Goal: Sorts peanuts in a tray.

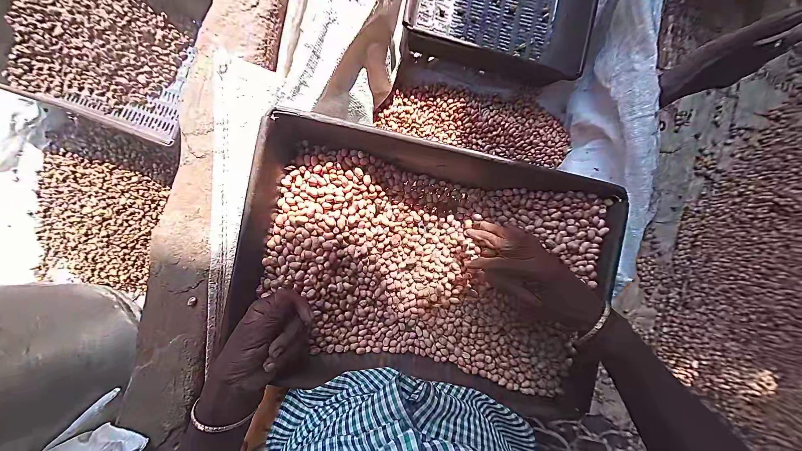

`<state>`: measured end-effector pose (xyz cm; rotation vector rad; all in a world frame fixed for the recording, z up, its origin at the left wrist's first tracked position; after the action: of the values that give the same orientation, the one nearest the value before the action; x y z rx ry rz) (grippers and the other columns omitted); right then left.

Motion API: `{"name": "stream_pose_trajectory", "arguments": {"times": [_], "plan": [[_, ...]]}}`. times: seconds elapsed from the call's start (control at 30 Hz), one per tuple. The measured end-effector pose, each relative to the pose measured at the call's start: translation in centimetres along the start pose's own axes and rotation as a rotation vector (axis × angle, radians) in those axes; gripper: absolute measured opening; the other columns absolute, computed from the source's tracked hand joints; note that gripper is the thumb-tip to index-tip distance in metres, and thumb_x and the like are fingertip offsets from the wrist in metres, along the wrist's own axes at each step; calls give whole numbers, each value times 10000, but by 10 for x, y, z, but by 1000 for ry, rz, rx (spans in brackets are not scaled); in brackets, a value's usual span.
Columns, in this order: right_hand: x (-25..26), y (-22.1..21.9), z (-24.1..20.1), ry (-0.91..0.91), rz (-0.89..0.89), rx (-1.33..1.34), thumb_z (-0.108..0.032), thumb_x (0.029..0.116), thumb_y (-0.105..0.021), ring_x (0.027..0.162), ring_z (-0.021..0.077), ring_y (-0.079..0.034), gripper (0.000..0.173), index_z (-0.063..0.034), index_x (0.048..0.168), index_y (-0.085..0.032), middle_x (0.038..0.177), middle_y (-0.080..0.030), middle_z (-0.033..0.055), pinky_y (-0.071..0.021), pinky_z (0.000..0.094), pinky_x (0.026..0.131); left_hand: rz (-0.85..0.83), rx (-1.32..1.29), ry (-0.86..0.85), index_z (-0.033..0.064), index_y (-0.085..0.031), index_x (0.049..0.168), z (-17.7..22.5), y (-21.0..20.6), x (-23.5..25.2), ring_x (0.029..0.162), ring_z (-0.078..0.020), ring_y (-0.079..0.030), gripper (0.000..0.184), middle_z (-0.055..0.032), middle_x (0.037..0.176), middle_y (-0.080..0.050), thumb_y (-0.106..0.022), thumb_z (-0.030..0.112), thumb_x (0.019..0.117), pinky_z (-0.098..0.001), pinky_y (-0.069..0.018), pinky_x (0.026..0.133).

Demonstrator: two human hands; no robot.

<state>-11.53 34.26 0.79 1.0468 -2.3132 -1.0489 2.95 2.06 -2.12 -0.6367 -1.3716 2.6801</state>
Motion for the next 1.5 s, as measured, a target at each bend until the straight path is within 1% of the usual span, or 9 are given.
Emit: {"name": "stream_pose_trajectory", "arguments": {"times": [0.17,0.5,0.67,0.77,0.9,1.07,1.23,1.33,1.5], "plan": [[57,-10,16,-285,549,398,24,981,-567,1089,6,-654,196,117,1127,-660,1174,-697,113,-519,164,968,-39,-8,54,67,-760,1002,0,-1,0,430,47,-538,359,97,525,-572,-512,322,1057,-102,-433,406],[73,-84,-36,-88,305,-19,-29,900,-693,976,364,-705,160,42,1033,-748,1010,-723,237,-552,403,900,-89,-24,64,67,-752,969,0,-4,2,424,60,-515,352,117,515,-549,-520,317,1057,-96,-411,401],[60,-55,-11,-404,548,980,-48,998,-439,879,0,-672,234,-147,1018,-651,1024,-713,-83,-567,183,772,-91,-7,53,68,-756,955,1,-3,0,426,63,-508,346,120,514,-544,-531,312,1053,-92,-407,406],[46,-59,-25,-532,322,649,6,953,-478,685,-56,-530,200,-57,1046,-643,920,-608,-62,-451,96,609,-101,-1,61,74,-755,957,0,-4,2,425,65,-509,341,120,512,-544,-535,318,1051,-90,-405,404],[45,-79,-43,-321,167,31,-32,896,-703,697,238,-625,160,41,1029,-755,859,-652,196,-528,344,659,-113,7,43,82,-757,972,1,-5,0,433,66,-517,342,122,525,-556,-518,309,1059,-87,-415,416],[31,-54,-19,-451,548,913,-47,976,-501,675,-73,-564,217,-207,930,-640,824,-642,-158,-488,108,633,-123,-5,47,84,-757,967,2,-4,0,446,64,-528,332,118,532,-564,-525,305,1057,-89,-429,430],[14,-61,-37,-639,418,1228,-84,1010,-336,814,27,-664,302,-208,963,-607,954,-686,-67,-565,195,744,-137,-5,47,86,-759,965,0,-3,0,448,66,-525,336,117,532,-564,-521,304,1060,-88,-426,436],[13,-67,-44,-724,265,739,-1,1013,-462,609,-31,-524,149,-91,1013,-580,805,-586,-58,-454,112,570,-137,8,34,85,-755,951,2,-3,0,437,60,-522,334,114,520,-551,-524,302,1059,-89,-426,429],[16,-85,-55,-387,203,-24,-20,866,-724,620,272,-602,163,101,975,-718,813,-644,221,-516,382,586,-138,29,33,92,-756,941,1,-4,1,425,60,-519,328,114,513,-552,-536,308,1053,-91,-430,422]]}}
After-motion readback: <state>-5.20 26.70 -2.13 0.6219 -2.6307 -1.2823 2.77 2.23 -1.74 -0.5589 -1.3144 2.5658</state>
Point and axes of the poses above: each hand's wrist, its own x-axis towards the middle knuckle, its own y-axis out of the back of the hand, z = x × y, the point moved 4 cm from there along x, towards the middle knuckle
